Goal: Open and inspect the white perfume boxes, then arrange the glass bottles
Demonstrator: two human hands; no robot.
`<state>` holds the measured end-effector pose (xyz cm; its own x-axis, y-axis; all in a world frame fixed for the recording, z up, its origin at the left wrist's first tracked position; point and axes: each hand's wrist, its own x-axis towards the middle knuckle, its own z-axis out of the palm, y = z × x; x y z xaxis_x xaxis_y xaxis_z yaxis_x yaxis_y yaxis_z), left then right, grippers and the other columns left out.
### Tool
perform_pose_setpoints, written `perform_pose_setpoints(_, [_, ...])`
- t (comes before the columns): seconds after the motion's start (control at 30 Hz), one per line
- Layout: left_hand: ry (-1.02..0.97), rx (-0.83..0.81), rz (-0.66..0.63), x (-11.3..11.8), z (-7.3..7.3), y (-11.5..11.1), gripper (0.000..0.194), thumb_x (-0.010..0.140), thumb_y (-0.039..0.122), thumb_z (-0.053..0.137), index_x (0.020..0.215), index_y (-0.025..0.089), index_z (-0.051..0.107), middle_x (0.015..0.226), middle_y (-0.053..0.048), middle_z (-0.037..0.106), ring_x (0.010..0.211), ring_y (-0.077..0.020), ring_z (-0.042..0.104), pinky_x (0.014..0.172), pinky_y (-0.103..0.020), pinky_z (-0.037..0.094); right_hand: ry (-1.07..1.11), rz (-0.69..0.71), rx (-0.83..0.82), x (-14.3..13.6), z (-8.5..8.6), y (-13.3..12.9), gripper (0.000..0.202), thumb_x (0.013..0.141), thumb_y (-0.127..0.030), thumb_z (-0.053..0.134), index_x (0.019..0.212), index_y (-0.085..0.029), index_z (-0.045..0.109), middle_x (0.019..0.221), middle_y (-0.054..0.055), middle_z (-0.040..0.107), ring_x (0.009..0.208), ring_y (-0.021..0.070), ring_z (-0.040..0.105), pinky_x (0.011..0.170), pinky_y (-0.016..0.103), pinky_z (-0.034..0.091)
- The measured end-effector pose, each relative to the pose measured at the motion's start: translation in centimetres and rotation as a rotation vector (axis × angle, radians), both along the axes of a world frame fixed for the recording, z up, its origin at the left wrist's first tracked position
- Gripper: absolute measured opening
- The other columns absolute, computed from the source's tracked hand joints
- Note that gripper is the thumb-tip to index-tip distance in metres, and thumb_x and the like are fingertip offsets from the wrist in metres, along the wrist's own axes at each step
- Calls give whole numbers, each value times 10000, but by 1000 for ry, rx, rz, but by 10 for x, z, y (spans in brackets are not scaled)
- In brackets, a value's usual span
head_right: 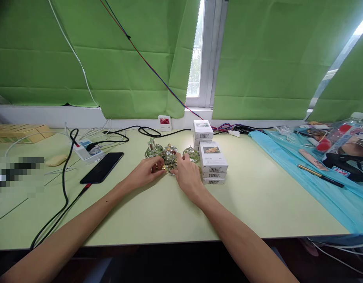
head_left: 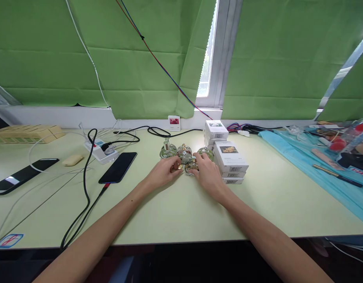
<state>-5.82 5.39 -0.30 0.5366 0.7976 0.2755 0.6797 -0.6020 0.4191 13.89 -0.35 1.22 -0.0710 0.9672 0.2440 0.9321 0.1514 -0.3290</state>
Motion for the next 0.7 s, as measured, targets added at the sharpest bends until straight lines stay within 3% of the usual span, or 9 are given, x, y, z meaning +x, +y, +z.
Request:
perform_pose_setpoints(0.27, [3,-10,13,-9,10,5,236,806,405,674,909,214,580,728,23,609,614,-141,516,601,-268,373,5,6,0,0,0,-1,389,952,-291,657,1308,-208,525,1172,92,596,873,252,706,647,315,443])
perform_pose_setpoints(0.4, [-24,-13,7,-19,19,7,151,829,355,588,825,205,596,659,30,587,563,-119,483,575,-252,361,19,9,5,0,0,-3,403,961,-304,638,1331,-211,509,1183,95,593,889,254,705,662,319,450])
perform_pose_setpoints(0.7, [216,-152,-58,-24,26,4,172,757,335,620,863,224,698,594,23,598,544,-149,517,565,-263,367,50,24,31,1,-2,-3,369,974,-337,610,1308,-202,529,1152,94,600,872,243,688,674,317,451])
